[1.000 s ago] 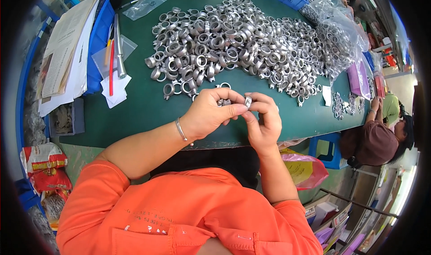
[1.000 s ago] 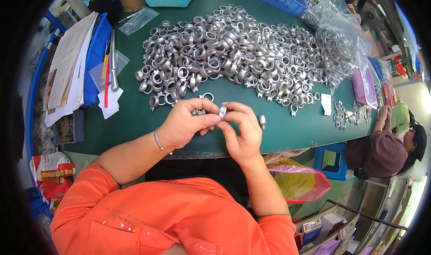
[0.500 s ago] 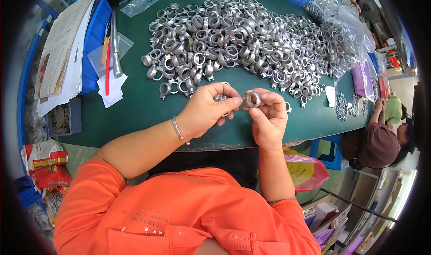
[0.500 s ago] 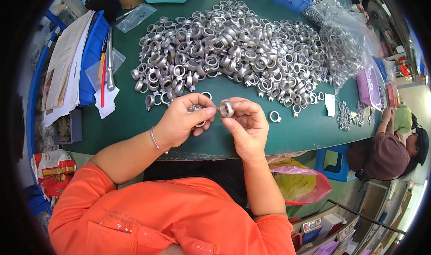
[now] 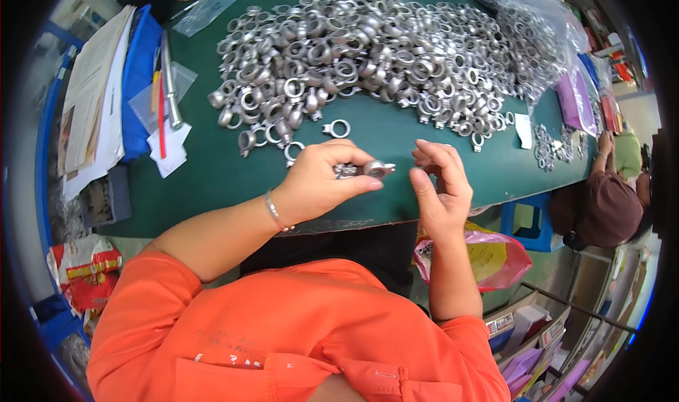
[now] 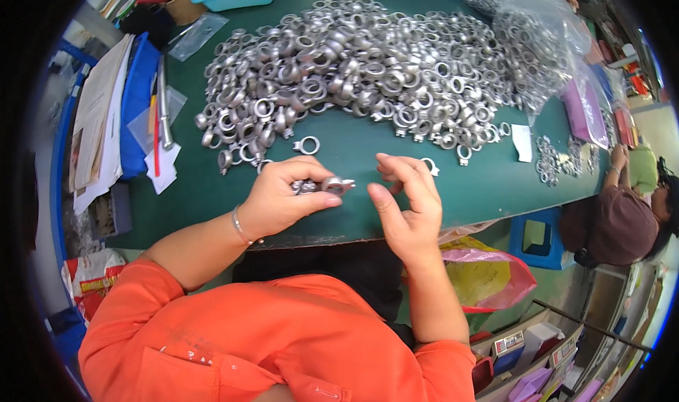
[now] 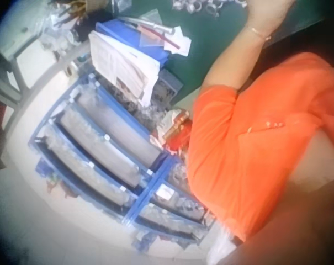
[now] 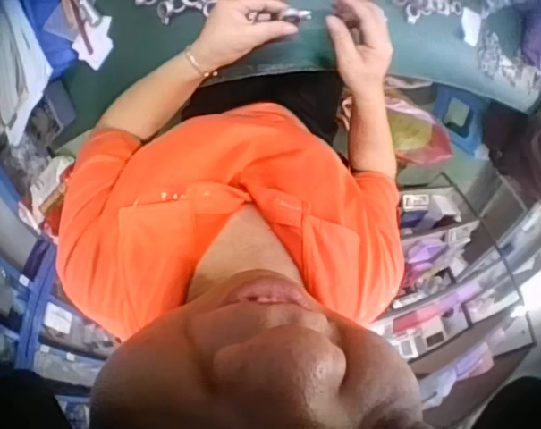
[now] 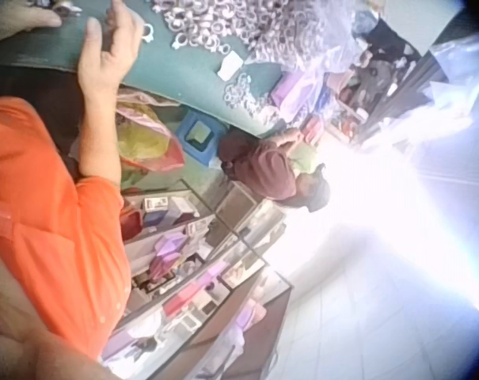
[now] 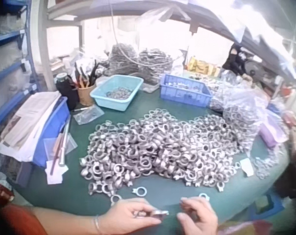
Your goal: The person sorts through a pile of metal ring-like components on a workbench by picking them up and checking them before putting them into a container.
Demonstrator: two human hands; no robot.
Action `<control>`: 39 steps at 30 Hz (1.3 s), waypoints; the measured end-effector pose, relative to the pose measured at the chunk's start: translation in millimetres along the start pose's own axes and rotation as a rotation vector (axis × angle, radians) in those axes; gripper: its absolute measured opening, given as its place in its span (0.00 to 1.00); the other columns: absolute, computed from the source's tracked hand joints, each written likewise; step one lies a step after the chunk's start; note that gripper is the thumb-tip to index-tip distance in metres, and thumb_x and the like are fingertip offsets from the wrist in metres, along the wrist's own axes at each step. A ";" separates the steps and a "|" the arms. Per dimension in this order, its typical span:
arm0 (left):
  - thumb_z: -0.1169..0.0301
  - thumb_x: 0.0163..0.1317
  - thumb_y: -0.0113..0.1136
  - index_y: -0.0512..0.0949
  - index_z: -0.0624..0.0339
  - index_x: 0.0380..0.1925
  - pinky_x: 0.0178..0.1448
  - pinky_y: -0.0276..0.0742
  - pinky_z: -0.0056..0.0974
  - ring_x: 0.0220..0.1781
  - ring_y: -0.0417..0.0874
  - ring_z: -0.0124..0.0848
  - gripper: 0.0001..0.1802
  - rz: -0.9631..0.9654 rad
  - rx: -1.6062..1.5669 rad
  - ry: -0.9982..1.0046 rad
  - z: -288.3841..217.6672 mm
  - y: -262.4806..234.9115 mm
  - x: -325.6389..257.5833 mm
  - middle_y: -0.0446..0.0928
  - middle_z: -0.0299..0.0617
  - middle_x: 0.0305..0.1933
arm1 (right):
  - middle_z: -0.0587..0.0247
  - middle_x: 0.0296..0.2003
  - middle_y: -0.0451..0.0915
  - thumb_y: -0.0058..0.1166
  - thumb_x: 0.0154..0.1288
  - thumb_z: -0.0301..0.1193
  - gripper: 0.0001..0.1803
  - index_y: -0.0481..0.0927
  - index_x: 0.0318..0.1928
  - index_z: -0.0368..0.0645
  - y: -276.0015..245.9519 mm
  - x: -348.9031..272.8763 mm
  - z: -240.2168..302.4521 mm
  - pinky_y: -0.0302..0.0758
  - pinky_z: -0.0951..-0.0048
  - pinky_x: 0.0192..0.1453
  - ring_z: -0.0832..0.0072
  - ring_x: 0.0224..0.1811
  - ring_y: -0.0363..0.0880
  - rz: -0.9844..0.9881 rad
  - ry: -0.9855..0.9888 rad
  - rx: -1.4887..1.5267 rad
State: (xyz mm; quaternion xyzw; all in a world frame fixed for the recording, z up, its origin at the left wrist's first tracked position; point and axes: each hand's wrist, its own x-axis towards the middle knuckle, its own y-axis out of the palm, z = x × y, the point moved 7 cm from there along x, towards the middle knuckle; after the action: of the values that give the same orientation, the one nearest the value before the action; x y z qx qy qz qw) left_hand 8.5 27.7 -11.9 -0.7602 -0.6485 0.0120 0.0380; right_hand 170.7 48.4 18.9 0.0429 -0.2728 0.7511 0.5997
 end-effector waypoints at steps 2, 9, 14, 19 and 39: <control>0.76 0.45 0.68 0.79 0.63 0.28 0.34 0.69 0.27 0.30 0.74 0.22 0.09 -0.004 0.043 0.064 -2.8 -0.1 -0.3 0.75 0.37 0.29 | 0.58 0.38 0.74 0.58 0.52 0.23 0.18 0.76 0.46 0.39 10.4 0.2 5.4 0.70 0.77 0.36 0.72 0.37 0.74 0.113 -0.023 -0.025; 0.76 0.42 0.70 0.79 0.62 0.27 0.33 0.69 0.26 0.28 0.74 0.22 0.10 -0.026 0.124 0.186 -7.0 -4.1 -3.2 0.75 0.36 0.27 | 0.57 0.32 0.79 0.57 0.51 0.20 0.08 0.78 0.35 0.36 30.0 -6.0 -2.2 0.73 0.76 0.37 0.70 0.33 0.77 0.116 0.033 0.101; 0.77 0.45 0.68 0.78 0.64 0.29 0.33 0.69 0.24 0.28 0.73 0.19 0.10 -0.042 -0.043 -0.023 -4.0 -3.7 -2.2 0.75 0.35 0.27 | 0.56 0.32 0.79 0.57 0.51 0.17 0.08 0.78 0.35 0.34 26.4 -9.4 -7.3 0.73 0.76 0.38 0.70 0.34 0.77 0.093 0.039 0.177; 0.78 0.47 0.66 0.78 0.65 0.30 0.35 0.70 0.24 0.30 0.74 0.18 0.09 -0.049 -0.176 -0.139 4.8 -3.1 -3.4 0.76 0.35 0.28 | 0.55 0.33 0.79 0.56 0.51 0.17 0.08 0.77 0.35 0.34 24.8 -9.5 -11.0 0.74 0.76 0.39 0.69 0.35 0.78 0.056 0.003 0.235; 0.78 0.51 0.61 0.75 0.64 0.26 0.20 0.64 0.24 0.18 0.71 0.20 0.04 -0.057 -0.410 -0.322 23.1 -6.7 -3.9 0.73 0.37 0.21 | 0.61 0.25 0.77 0.50 0.54 0.17 0.08 0.78 0.36 0.34 -25.3 49.2 -13.7 0.73 0.80 0.27 0.78 0.25 0.77 -0.002 0.287 0.239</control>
State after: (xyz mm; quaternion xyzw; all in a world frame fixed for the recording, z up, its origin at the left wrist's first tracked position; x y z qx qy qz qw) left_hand -0.3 25.9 -34.5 -0.7216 -0.6564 -0.0002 -0.2202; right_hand 184.1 101.2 35.6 0.0065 -0.0933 0.7758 0.6240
